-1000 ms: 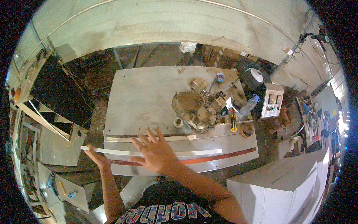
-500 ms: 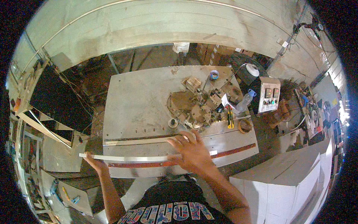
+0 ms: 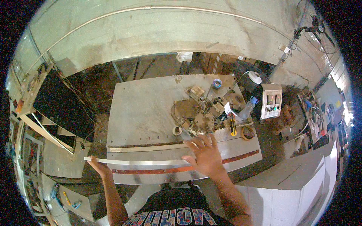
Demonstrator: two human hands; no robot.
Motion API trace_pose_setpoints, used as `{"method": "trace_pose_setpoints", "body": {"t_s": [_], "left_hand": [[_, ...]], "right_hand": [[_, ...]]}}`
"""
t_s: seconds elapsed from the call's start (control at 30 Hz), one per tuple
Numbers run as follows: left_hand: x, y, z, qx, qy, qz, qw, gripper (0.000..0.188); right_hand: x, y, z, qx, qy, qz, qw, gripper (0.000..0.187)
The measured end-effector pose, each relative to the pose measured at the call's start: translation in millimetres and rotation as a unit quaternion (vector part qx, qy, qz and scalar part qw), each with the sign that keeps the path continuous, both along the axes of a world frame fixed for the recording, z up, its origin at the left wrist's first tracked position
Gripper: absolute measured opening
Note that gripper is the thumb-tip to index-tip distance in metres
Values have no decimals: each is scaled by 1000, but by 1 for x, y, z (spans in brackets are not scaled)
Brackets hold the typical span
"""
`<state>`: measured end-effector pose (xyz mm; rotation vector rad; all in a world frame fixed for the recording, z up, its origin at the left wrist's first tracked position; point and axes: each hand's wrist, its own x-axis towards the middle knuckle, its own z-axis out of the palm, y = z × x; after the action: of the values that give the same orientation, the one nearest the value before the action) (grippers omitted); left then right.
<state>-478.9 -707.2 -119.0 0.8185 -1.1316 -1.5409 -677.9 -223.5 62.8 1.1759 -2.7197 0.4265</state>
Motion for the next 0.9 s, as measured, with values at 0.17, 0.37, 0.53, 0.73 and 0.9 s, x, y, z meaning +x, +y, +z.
{"method": "trace_pose_setpoints", "body": {"t_s": [0.17, 0.37, 0.53, 0.73, 0.9], "left_hand": [[-9, 5, 13, -8, -8, -8, 1000, 83], [-12, 8, 15, 5, -13, 32, 999, 85], [-16, 1, 11, 9, -13, 18, 1000, 90], [-28, 8, 24, 1, -19, 29, 999, 92], [-31, 11, 30, 12, -21, 47, 999, 87]], "right_hand": [[11, -36, -5, 24, 21, 40, 999, 63], [21, -47, -3, 0, -26, 96, 995, 67], [16, -27, 1, 9, -7, 66, 998, 63], [9, -9, -4, -35, 1, 2, 999, 62], [14, -5, -11, -10, 23, -66, 997, 67]]}}
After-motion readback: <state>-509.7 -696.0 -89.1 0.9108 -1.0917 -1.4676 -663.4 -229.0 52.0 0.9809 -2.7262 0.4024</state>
